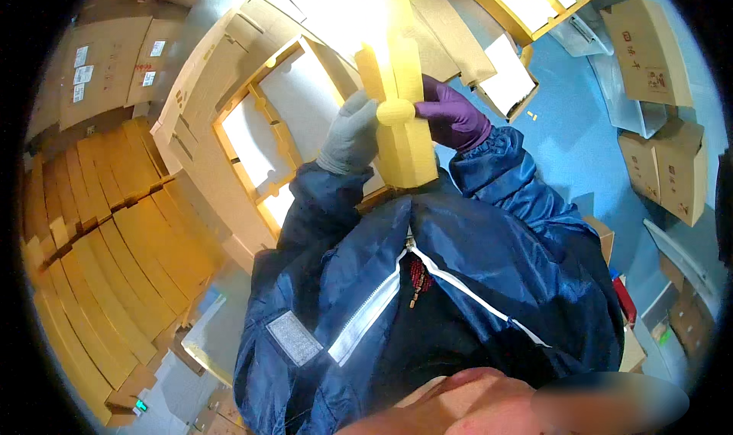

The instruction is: The person assembles cardboard boxes by folding flaps, inserting white foam inserts, and placing yellow plastic dividers inside. The person repeats this process for multiple boxes in a warehouse setting.

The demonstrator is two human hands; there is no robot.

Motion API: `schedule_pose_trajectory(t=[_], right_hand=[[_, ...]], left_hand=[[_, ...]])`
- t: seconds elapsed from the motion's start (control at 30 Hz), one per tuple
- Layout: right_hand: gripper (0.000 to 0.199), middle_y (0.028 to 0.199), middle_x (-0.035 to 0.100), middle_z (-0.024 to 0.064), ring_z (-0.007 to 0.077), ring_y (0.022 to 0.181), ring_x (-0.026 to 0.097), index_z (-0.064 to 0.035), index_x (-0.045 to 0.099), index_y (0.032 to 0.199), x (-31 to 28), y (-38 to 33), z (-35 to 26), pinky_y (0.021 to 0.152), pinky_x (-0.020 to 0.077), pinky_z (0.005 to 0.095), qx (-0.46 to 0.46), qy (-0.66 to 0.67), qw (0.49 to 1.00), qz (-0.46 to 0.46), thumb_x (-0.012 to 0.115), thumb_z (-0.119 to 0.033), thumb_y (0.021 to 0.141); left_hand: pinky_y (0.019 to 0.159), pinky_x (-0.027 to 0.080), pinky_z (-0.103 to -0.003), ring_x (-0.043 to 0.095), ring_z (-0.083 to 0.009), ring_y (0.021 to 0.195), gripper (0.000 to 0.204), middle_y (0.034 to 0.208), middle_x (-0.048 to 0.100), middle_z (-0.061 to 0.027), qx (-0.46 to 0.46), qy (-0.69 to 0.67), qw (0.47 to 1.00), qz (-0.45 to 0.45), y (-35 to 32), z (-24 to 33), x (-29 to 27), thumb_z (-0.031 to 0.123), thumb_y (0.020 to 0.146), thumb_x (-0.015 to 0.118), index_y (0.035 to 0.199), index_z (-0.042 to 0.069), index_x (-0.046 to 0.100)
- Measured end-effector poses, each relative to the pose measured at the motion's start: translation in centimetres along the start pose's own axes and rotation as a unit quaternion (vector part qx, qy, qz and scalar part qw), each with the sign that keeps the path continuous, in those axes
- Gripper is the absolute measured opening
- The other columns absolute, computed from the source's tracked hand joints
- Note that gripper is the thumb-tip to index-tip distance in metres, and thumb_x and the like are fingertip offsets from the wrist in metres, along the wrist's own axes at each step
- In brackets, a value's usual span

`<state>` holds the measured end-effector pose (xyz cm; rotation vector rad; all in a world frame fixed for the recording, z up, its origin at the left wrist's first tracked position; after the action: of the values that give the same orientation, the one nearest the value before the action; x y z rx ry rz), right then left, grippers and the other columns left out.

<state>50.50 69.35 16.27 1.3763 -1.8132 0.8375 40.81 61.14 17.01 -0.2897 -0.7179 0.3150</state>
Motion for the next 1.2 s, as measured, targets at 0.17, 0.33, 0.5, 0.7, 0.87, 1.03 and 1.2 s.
schedule_pose_trajectory(t=[0.17,0.33,0.5,0.7,0.87,1.03,1.2], right_hand=[[0.043,0.132,0.057,0.0102,0.0197,0.122,0.056,0.0004,0.049,0.137,-1.5,0.2,-1.3,0.104,0.0457,0.0341,-0.047,-0.158,0.969,0.185,0.056,-0.021,0.1],[0.031,0.089,0.062,0.0033,0.0144,0.093,0.062,-0.0027,0.065,0.114,-0.8,0.4,-4.9,0.085,0.0494,0.0252,-0.179,-0.321,0.886,0.281,0.061,-0.028,0.098],[0.029,0.086,0.06,-0.0011,0.0103,0.083,0.055,-0.004,0.067,0.101,4.5,0.4,-1.4,0.078,0.0469,0.0279,-0.13,-0.392,0.885,0.215,0.067,-0.032,0.093],[0.023,0.12,0.065,0.0114,0.0204,0.111,0.063,-0.002,0.066,0.118,9.5,-1.4,-1.0,0.098,0.0504,0.0325,-0.328,-0.634,0.696,0.082,0.057,-0.007,0.097],[0.038,0.126,0.063,0.0125,0.0217,0.116,0.062,-0.0006,0.058,0.131,8.6,1.0,3.7,0.1,0.0498,0.0335,-0.09,-0.265,0.957,0.076,0.06,-0.02,0.098],[0.066,0.117,0.065,0.0164,0.0285,0.111,0.063,-0.0001,0.05,0.132,9.8,2.2,2.1,0.093,0.0512,0.0374,-0.189,-0.592,0.742,0.252,0.075,-0.039,0.085],[0.078,0.114,0.066,0.0221,0.0389,0.101,0.067,-0.0024,0.048,0.135,13.6,2.0,6.0,0.089,0.0542,0.0432,-0.138,-0.791,0.58,0.139,0.086,-0.029,0.073]], left_hand=[[0.087,0.05,-0.029,0.062,-0.0138,0.098,0.033,0.11,0.067,-0.0063,-0.003,0.233,0.972,0.027,-2.2,-1.5,-4.4,0.019,0.097,0.06,0.123,-0.001,0.061],[0.089,0.05,-0.029,0.059,-0.0135,0.103,0.031,0.116,0.062,-0.0061,0.01,0.282,0.959,-0.028,-4.7,-1.1,-2.5,0.019,0.099,0.058,0.125,0.002,0.059],[0.082,0.049,-0.027,0.06,-0.0114,0.098,0.029,0.107,0.064,-0.0027,0.163,0.189,0.968,0.013,-4.4,6.5,-1.2,0.019,0.096,0.061,0.121,0.005,0.061],[0.093,0.05,-0.03,0.063,-0.0173,0.101,0.035,0.113,0.066,-0.008,0.13,0.094,0.985,-0.066,-8.7,7.2,-0.3,0.017,0.095,0.059,0.125,-0.002,0.061],[0.097,0.049,-0.034,0.063,-0.0195,0.106,0.04,0.122,0.065,-0.01,0.14,0.155,0.969,-0.132,-10.7,7.5,-2.2,0.015,0.093,0.061,0.13,-0.002,0.058],[0.082,0.054,-0.029,0.064,-0.0176,0.098,0.037,0.111,0.064,-0.0105,0.201,0.196,0.956,0.08,-9.9,8.3,-6.1,0.012,0.092,0.061,0.126,-0.003,0.055],[0.085,0.058,-0.032,0.066,-0.0215,0.102,0.04,0.116,0.063,-0.0138,0.226,0.159,0.955,0.111,-11.5,5.7,-7.5,0.01,0.093,0.063,0.129,-0.005,0.052]])
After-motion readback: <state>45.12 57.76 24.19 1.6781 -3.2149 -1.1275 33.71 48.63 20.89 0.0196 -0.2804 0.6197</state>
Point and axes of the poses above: each hand's wrist, its own y-axis towards the middle knuckle, its own x-axis out of the palm, z = x × y, the point moved 7 cm from there along y, towards the middle knuckle
